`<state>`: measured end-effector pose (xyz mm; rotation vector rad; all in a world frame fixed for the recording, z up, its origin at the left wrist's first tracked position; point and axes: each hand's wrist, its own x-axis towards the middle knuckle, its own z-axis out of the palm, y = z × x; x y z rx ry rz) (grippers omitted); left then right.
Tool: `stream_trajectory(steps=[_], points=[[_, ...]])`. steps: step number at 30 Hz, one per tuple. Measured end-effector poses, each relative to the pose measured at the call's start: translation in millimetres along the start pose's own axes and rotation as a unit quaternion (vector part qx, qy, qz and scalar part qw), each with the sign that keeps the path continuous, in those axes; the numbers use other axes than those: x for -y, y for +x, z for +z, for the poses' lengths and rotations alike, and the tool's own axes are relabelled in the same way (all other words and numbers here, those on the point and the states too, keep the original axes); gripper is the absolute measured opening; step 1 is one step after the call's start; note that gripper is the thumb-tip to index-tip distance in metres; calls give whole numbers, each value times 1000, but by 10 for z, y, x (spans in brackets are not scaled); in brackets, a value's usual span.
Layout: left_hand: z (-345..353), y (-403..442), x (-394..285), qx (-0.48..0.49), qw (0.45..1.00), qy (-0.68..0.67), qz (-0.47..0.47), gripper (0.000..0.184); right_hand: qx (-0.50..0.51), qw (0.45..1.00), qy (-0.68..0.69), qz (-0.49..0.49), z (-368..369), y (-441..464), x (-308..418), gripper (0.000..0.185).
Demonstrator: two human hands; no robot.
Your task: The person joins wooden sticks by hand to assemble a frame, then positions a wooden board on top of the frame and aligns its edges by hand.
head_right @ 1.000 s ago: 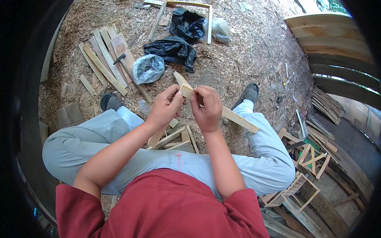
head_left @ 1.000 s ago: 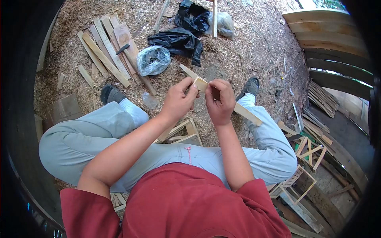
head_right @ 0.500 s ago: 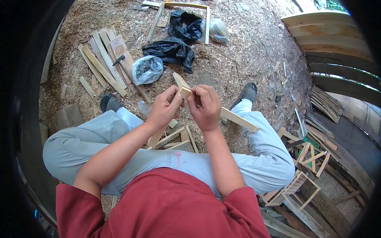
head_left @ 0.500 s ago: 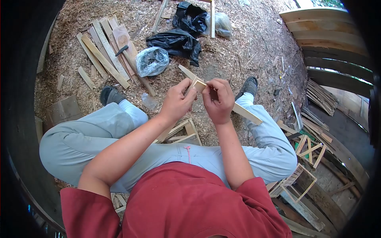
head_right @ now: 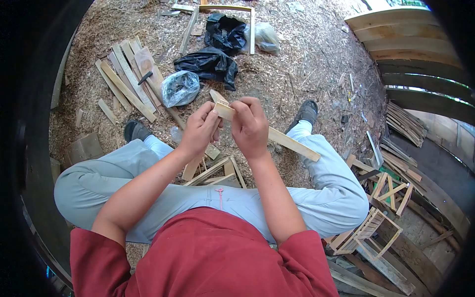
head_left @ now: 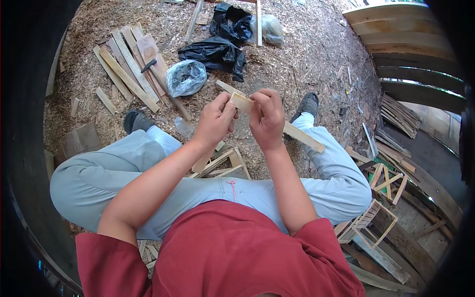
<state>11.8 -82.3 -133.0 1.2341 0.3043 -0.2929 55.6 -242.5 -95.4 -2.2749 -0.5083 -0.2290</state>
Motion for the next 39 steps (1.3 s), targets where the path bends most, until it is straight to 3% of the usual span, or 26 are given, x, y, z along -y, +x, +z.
stream_trajectory(steps=[10, 18, 39], points=[[-35, 67, 47, -9, 1000, -19, -1, 24, 18, 999, -39, -12, -9, -23, 9, 25], [-71, 66, 37, 8, 1000, -18, 17, 25, 87, 995, -7, -37, -72, 12, -34, 41], [-38, 48, -8, 3, 1000, 20, 18, 28, 64, 997, -13, -39, -75, 54, -26, 38]])
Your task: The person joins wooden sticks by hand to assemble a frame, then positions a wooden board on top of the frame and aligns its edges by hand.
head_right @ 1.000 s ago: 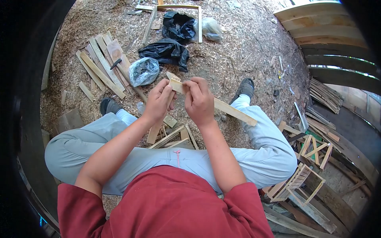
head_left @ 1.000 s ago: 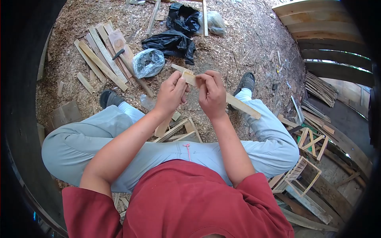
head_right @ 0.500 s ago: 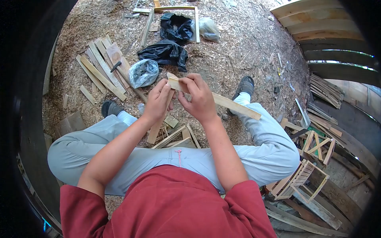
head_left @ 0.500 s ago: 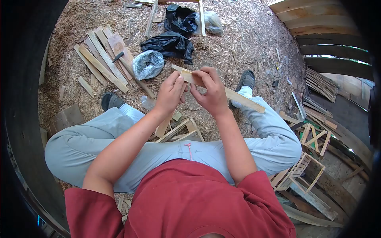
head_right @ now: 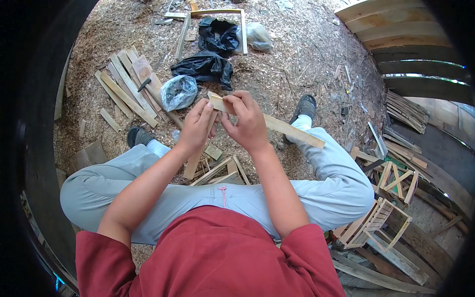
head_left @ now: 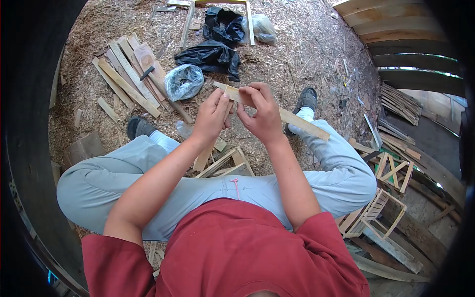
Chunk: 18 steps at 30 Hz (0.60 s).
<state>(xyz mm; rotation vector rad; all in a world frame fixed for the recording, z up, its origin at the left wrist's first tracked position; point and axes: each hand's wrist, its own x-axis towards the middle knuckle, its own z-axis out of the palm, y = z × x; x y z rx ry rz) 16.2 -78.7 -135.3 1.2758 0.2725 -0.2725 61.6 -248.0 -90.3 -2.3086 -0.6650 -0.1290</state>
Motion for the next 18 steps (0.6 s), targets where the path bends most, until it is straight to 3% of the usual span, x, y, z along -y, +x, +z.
stream_trajectory(steps=[18], points=[[49, 3, 20, 2, 1000, -20, -23, 27, 2, 1000, -13, -12, 41, 7, 2, 39]])
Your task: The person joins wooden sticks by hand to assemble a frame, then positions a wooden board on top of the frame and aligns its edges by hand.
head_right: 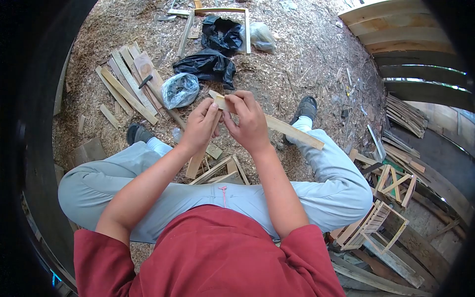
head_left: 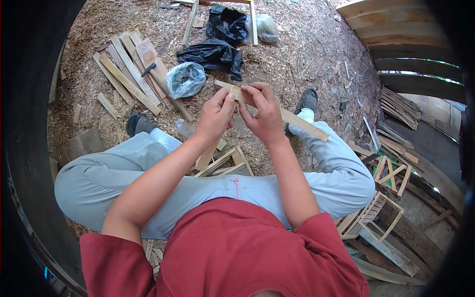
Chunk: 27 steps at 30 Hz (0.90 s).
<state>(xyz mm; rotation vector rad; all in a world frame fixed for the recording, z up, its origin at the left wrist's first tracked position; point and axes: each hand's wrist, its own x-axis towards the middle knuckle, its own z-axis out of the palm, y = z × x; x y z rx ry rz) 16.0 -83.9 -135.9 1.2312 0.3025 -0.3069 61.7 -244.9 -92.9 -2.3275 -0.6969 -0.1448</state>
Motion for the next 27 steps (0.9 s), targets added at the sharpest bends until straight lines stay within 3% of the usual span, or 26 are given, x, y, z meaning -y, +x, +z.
stream_trajectory(steps=[27], points=[[-6, 54, 27, 3, 1000, 4, 9, 22, 3, 999, 20, 30, 1, 24, 43, 38]])
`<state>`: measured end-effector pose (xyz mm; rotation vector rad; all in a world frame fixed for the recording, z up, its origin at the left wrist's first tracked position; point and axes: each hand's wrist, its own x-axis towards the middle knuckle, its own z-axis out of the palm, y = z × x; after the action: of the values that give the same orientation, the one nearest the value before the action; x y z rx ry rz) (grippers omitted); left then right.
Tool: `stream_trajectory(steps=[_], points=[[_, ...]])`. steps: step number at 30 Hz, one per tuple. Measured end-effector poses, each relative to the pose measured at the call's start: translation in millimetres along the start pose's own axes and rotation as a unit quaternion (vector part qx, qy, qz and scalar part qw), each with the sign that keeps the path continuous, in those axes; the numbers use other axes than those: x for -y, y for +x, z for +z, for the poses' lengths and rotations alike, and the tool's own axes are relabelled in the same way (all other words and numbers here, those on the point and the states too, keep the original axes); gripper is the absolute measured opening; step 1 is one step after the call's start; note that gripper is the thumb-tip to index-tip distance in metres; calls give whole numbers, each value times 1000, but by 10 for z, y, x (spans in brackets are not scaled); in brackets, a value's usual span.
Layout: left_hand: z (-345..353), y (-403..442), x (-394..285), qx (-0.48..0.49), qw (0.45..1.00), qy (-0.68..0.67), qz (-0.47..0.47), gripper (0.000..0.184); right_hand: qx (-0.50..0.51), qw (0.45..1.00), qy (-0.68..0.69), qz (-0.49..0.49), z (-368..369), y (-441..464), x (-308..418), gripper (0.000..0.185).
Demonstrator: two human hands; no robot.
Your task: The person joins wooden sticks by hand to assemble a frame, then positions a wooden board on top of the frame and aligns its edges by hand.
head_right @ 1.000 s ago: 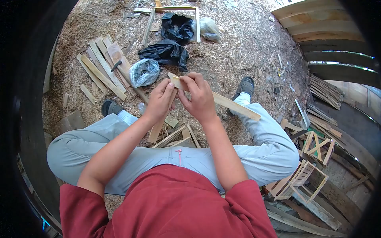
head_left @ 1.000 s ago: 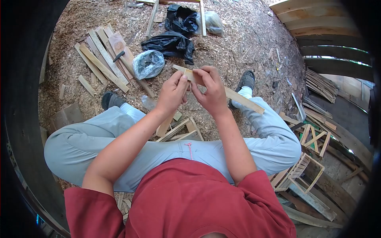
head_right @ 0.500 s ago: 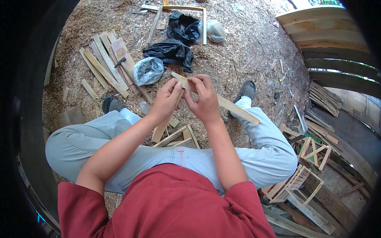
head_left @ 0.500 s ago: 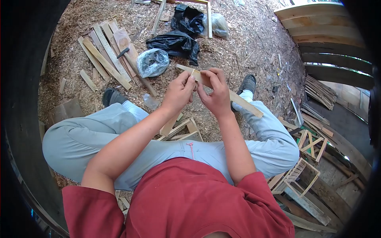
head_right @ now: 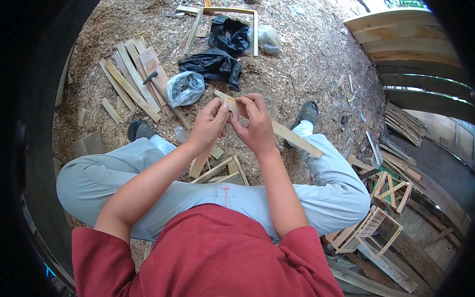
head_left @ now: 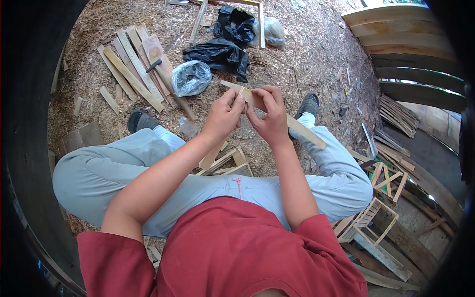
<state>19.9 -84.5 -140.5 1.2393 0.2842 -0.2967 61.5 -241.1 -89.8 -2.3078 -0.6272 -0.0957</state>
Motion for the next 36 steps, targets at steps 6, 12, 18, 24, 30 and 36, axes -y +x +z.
stream_trajectory(steps=[6, 12, 18, 24, 30, 36], points=[[5, -10, -37, 2, 1000, 9, 0, 22, 3, 1000, -8, -9, 6, -10, -65, 39], [7, -1, -47, -6, 1000, 1, -6, 23, 0, 1000, -9, -3, 19, -9, -61, 38], [-21, 39, -21, -17, 1000, -7, -10, 24, -6, 1000, -12, -12, 7, 5, -38, 34], [-88, 89, 30, -19, 999, -31, -20, 26, -87, 995, 49, 15, 5, 66, 20, 22], [-219, 89, 40, -18, 999, -14, -40, 27, -122, 960, 213, 138, 119, 123, 177, 11], [-283, 75, 49, -7, 998, -16, -53, 26, -77, 950, 251, 167, 271, 122, 88, 7]])
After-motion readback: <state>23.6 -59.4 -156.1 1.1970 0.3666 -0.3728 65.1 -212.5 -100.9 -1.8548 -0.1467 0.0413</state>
